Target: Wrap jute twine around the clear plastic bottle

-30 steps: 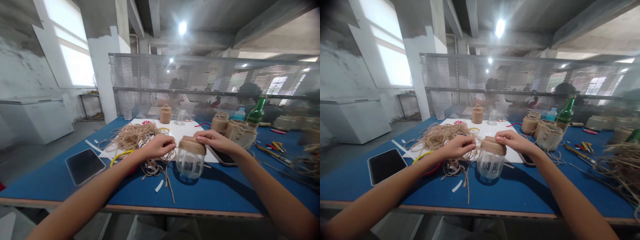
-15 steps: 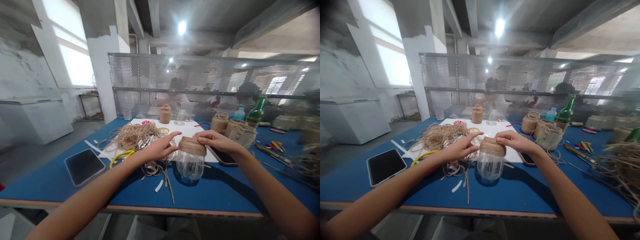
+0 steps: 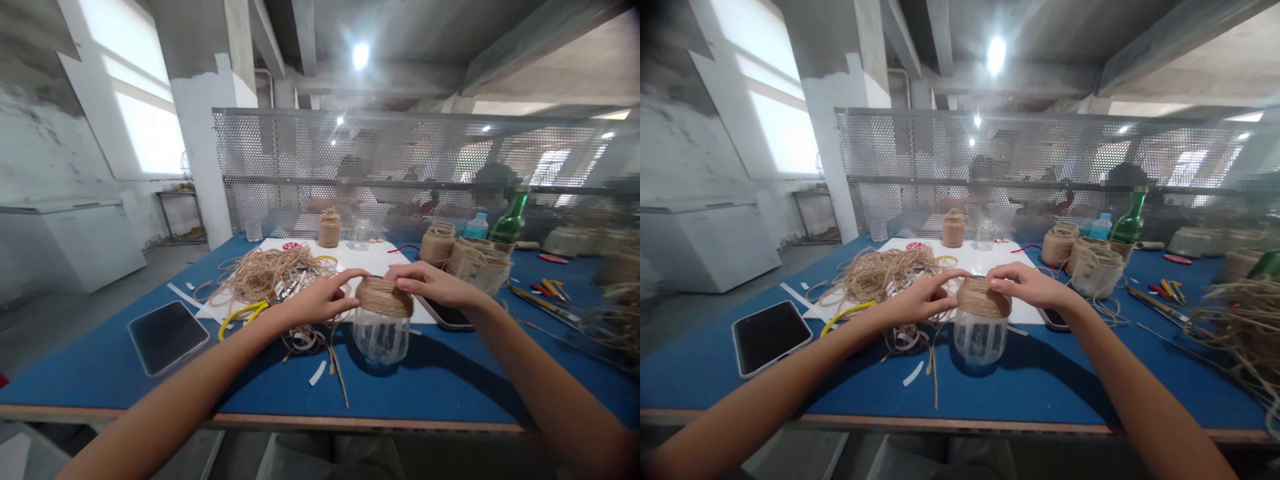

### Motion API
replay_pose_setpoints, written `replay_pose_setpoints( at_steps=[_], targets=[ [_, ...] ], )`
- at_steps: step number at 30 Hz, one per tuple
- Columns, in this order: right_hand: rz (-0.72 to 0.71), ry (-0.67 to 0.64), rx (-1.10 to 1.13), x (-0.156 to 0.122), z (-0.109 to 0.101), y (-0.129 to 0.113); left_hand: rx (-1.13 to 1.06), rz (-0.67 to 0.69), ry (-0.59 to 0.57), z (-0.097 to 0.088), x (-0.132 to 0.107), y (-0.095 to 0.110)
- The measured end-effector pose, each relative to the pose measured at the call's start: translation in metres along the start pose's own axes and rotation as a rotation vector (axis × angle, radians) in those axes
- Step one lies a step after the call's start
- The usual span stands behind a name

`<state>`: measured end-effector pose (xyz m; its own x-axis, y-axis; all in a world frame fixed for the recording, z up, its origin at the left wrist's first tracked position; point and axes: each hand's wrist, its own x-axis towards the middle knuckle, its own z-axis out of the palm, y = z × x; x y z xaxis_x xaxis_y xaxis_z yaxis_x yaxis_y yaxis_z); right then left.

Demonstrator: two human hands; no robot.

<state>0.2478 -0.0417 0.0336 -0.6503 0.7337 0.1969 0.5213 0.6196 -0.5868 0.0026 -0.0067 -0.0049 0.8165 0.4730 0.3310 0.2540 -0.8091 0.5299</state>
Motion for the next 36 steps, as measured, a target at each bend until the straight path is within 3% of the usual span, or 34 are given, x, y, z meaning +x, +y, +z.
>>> replay_pose_setpoints(
  at_steps=[4,8,15,21,29,36],
  targets=[
    [0.031,0.140,-0.171,0.004,0.008,-0.008,-0.014,-0.062,0.065,0.007,0.001,0.010],
    [0.022,0.196,-0.139,0.008,0.015,-0.012,0.001,-0.092,0.119,0.015,0.003,0.016],
    [0.037,0.198,-0.084,0.004,0.012,-0.011,-0.032,-0.062,0.090,0.016,0.001,0.018],
    [0.091,0.192,0.131,0.004,0.014,-0.003,-0.100,-0.043,0.023,0.011,0.000,0.011],
    [0.060,0.217,0.334,0.006,0.019,0.006,-0.106,-0.038,0.030,-0.003,0.000,0.001],
    [0.026,0.096,0.099,0.005,0.009,0.000,0.017,-0.106,0.034,0.002,-0.001,0.011]
  ],
)
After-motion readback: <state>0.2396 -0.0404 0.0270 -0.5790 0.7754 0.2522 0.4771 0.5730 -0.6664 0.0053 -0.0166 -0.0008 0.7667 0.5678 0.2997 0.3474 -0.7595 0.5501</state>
